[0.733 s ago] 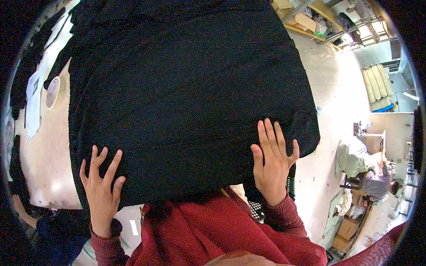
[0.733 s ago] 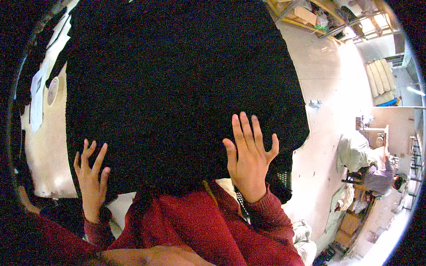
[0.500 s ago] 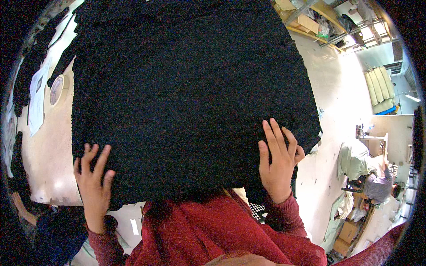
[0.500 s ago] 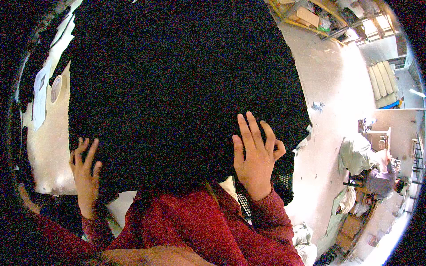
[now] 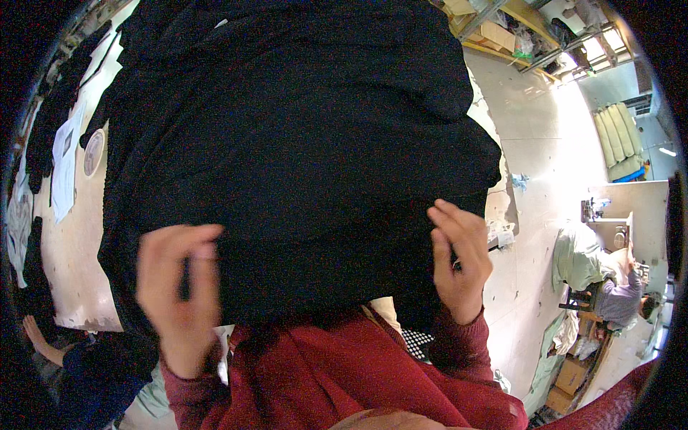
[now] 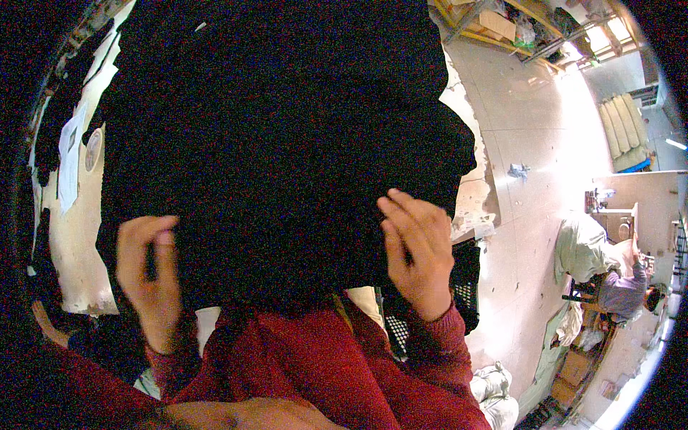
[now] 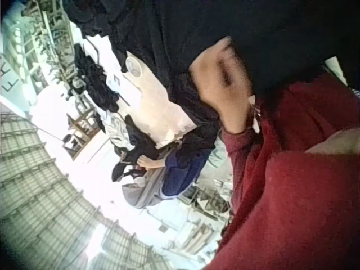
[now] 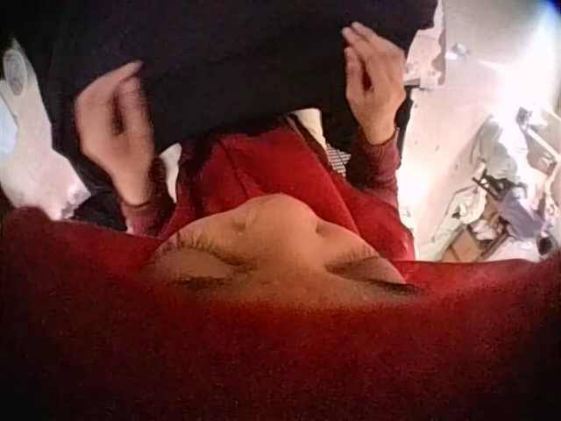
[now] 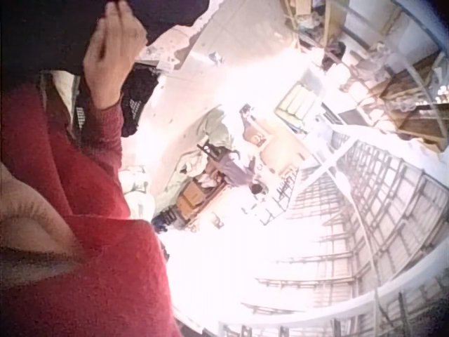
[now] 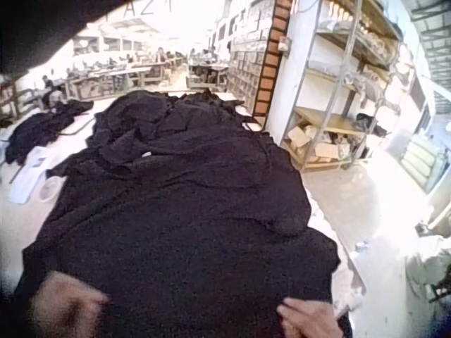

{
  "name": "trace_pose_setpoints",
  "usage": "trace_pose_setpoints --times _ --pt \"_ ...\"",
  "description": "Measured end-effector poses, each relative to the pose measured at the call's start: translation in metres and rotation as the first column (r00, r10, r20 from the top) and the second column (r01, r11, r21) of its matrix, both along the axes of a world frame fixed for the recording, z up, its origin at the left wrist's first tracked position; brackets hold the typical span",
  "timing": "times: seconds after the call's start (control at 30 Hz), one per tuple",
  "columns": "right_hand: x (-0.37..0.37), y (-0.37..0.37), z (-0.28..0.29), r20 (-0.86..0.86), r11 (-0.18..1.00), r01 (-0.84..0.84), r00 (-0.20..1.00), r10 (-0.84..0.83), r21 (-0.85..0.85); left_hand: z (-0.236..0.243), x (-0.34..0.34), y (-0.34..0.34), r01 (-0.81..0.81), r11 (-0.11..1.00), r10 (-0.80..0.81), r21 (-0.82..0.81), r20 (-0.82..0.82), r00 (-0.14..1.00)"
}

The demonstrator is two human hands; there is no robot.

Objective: The person applies small pieces of white tape to the inside of a black garment, smoothing each piece by hand. They repeatedly lift, turn, and press the fabric to secure the tape, then fold the garment and place it on the table.

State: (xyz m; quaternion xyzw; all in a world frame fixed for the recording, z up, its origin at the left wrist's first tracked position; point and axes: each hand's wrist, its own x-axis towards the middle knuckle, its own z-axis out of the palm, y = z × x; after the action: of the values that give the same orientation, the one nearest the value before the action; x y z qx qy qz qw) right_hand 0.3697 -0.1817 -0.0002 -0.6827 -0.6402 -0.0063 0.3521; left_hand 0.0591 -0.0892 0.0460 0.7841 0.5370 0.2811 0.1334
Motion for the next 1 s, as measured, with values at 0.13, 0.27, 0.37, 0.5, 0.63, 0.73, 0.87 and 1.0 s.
trace_pose_setpoints --times 0.13,0.27,0.37,0.5,0.63,0.73,0.87,1.0 --pt "0.018 0.018 0.001 -0.016 0.999 0.024 1.000 -0.023 0.027 -0.018 0.087 0.003 0.356 0.930 -0.326 -0.089 0.248 0.912" --pt "0.032 0.033 -0.003 -0.061 0.991 0.012 0.998 -0.020 -0.135 -0.039 0.107 0.014 0.368 0.914 -0.331 -0.171 0.210 0.920" --pt "0.036 0.037 -0.008 -0.180 0.990 0.049 0.981 -0.073 -0.134 -0.046 0.102 0.015 0.268 0.928 -0.219 -0.258 0.204 0.954" --pt "0.038 0.040 -0.012 -0.260 0.987 0.081 0.959 -0.115 -0.139 -0.048 0.104 0.016 0.235 0.952 -0.205 -0.194 0.161 0.965" --pt "0.037 0.041 -0.009 -0.294 0.981 0.100 0.945 -0.145 -0.164 -0.046 0.108 0.017 0.294 0.948 -0.284 -0.124 0.088 0.955" --pt "0.036 0.037 -0.004 -0.334 0.946 0.178 0.904 -0.266 -0.271 -0.046 0.106 0.019 0.254 0.953 -0.235 -0.166 0.127 0.964" --pt "0.038 0.035 -0.002 -0.341 0.943 0.192 0.897 -0.281 -0.273 -0.046 0.105 0.019 0.236 0.945 -0.201 -0.225 0.168 0.965" --pt "0.042 0.033 -0.001 -0.361 0.934 0.178 0.887 -0.289 -0.309 -0.044 0.108 0.017 0.207 0.949 -0.184 -0.239 0.115 0.976"
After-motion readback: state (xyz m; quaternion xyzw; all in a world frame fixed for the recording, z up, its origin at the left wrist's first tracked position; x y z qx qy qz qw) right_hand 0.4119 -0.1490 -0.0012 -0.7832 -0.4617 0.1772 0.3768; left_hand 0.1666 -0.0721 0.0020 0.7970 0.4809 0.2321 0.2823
